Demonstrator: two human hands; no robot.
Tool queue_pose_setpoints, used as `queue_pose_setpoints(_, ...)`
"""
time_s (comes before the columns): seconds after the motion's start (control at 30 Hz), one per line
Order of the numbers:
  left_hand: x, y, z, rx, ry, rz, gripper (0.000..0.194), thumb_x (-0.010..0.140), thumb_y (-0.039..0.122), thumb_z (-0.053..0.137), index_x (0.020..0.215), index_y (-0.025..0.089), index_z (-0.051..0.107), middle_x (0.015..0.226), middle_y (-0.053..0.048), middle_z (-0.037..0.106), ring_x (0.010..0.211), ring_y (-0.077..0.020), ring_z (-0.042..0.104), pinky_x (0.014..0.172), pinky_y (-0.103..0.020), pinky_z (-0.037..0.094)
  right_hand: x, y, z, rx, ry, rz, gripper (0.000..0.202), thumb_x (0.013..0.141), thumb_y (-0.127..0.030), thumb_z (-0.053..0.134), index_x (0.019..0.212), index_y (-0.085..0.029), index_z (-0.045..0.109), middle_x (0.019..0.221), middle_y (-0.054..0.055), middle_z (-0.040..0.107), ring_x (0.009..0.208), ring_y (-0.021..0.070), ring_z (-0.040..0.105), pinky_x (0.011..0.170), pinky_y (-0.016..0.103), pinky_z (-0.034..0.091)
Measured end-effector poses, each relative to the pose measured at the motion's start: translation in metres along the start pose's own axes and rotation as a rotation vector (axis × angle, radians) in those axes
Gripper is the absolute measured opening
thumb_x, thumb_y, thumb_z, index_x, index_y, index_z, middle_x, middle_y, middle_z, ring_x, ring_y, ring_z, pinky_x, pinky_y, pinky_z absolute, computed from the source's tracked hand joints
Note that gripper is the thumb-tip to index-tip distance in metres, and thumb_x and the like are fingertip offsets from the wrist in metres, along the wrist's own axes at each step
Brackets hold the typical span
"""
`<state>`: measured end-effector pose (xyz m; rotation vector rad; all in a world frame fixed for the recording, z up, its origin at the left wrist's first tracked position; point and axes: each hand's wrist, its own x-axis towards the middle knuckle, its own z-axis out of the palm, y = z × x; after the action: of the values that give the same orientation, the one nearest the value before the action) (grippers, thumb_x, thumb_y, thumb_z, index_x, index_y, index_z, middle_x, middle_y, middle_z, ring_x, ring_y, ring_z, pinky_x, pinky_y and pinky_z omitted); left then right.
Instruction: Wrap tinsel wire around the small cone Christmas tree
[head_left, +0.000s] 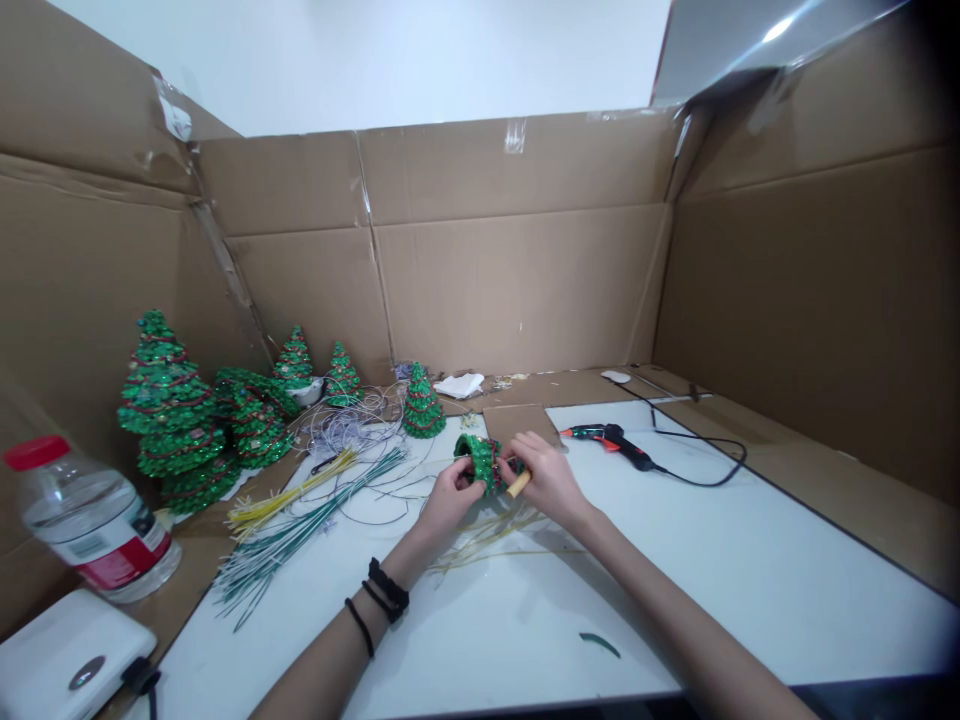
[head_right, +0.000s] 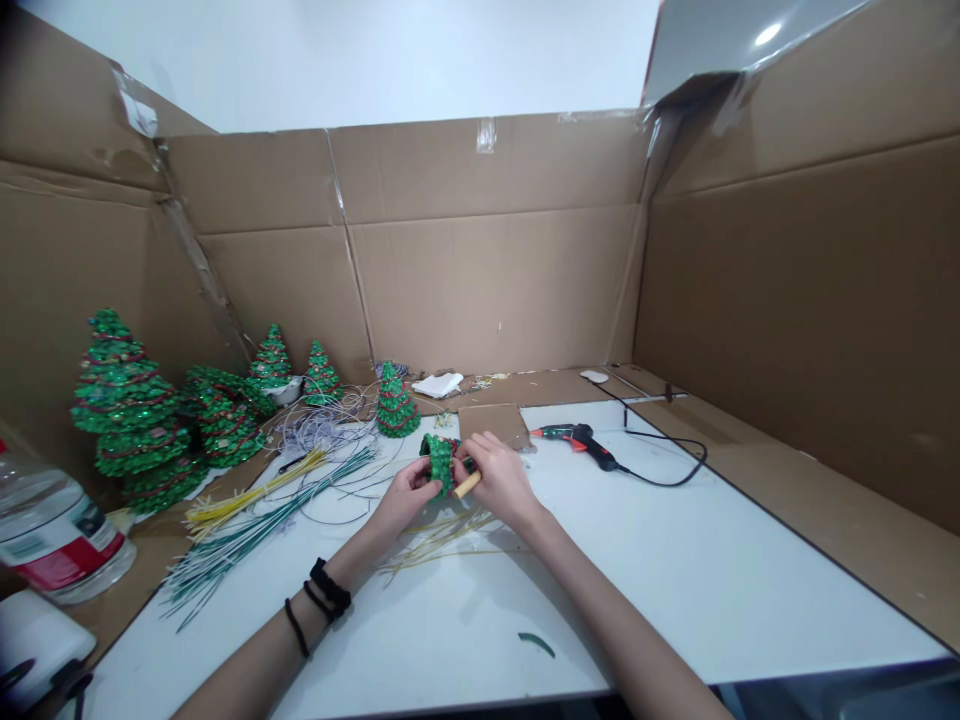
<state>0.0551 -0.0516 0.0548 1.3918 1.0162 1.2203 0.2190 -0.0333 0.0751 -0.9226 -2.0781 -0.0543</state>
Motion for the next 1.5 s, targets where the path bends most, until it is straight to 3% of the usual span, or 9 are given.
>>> queue_pose_setpoints(0.23,0.0,0.003,0.0,-0.028,-0.007,0.006,0.029,0.064,0.016,0.058,0.093,0.012,0.062,0.09,-0.005,0.066,0.079,-0.0155,0.056,0.071,-0.023,0.042,-0.001,-0.003,0.002,0.0,0.02,0.022,0.013,0.083,-0.018,0.051,0.07,-0.02,0.051,0.07,0.002,0.058,0.068,0.0163,0.05,0.059,0.026,0.035)
queue_pose_setpoints(0.43,0.001,0.002,-0.001,0.013,0.005,0.003,0.021,0.063,0.018,0.059,0.083,0.013,0.061,0.08,-0.003,0.064,0.071,-0.0138,0.054,0.065,-0.022,0.04,-0.002,-0.008,0.003,-0.122,0.026,-0.066,0.014,0.084,-0.017,0.047,0.071,-0.021,0.051,0.068,0.003,0.056,0.066,0.0175,0.047,0.059,0.028,0.034)
queue_pose_setpoints(0.57,0.002,-0.003,-0.003,0.029,-0.01,0.004,0.019,0.064,0.018,0.059,0.082,0.013,0.06,0.079,-0.002,0.062,0.07,-0.0131,0.053,0.066,-0.022,0.04,-0.003,-0.009,0.006,-0.177,-0.011,-0.122,0.015,0.085,-0.016,0.045,0.072,-0.02,0.051,0.068,0.004,0.055,0.066,0.0185,0.046,0.059,0.029,0.033)
queue_pose_setpoints(0.7,0.002,-0.002,-0.003,0.008,-0.004,-0.004,0.018,0.065,0.015,0.059,0.083,0.013,0.061,0.079,-0.002,0.062,0.071,-0.0126,0.053,0.066,-0.022,0.041,-0.004,-0.01,0.006,-0.143,-0.044,-0.075,0.018,0.088,-0.018,0.043,0.073,-0.02,0.053,0.069,0.004,0.056,0.067,0.0188,0.047,0.06,0.029,0.034)
queue_pose_setpoints(0.87,-0.003,0.009,-0.002,-0.048,0.002,-0.091,0.029,0.065,0.018,0.062,0.095,0.014,0.062,0.074,-0.002,0.062,0.068,-0.013,0.054,0.059,-0.021,0.041,-0.004,-0.008,0.001,-0.011,-0.035,0.003,0.022,0.086,-0.01,0.039,0.098,-0.019,0.055,0.083,0.007,0.061,0.076,0.0211,0.051,0.064,0.031,0.04)
queue_pose_setpoints(0.93,-0.004,0.011,-0.003,-0.059,-0.01,-0.105,0.03,0.066,0.022,0.063,0.096,0.015,0.062,0.068,0.0,0.059,0.061,-0.0112,0.051,0.054,-0.021,0.037,-0.005,-0.008,0.001,0.006,-0.056,-0.015,0.03,0.084,-0.007,0.039,0.109,-0.018,0.051,0.09,0.008,0.063,0.08,0.0225,0.051,0.066,0.032,0.042)
queue_pose_setpoints(1.13,-0.001,0.001,-0.009,-0.142,-0.053,-0.158,0.024,0.065,0.024,0.057,0.088,0.016,0.058,0.05,0.008,0.036,0.042,-0.0048,0.027,0.041,-0.019,0.02,-0.006,-0.011,0.008,-0.026,-0.106,-0.088,0.033,0.084,-0.008,0.038,0.114,-0.018,0.05,0.09,0.01,0.063,0.078,0.0241,0.05,0.065,0.034,0.045)
queue_pose_setpoints(1.33,0.005,-0.011,-0.013,-0.18,-0.071,-0.186,0.028,0.071,0.032,0.056,0.093,0.014,0.056,0.046,0.01,0.033,0.039,-0.0049,0.026,0.037,-0.018,0.018,-0.008,-0.011,0.011,-0.002,-0.112,-0.082,0.034,0.086,-0.008,0.037,0.117,-0.018,0.047,0.094,0.01,0.062,0.08,0.0234,0.049,0.067,0.033,0.045)
queue_pose_setpoints(1.5,0.008,-0.012,-0.011,-0.057,-0.02,-0.092,0.031,0.07,0.038,0.06,0.084,0.011,0.059,0.042,0.01,0.035,0.036,-0.0044,0.028,0.038,-0.018,0.019,-0.008,-0.01,0.013,0.004,-0.157,-0.096,0.034,0.088,-0.007,0.034,0.118,-0.017,0.046,0.097,0.01,0.062,0.084,0.0229,0.049,0.07,0.032,0.044)
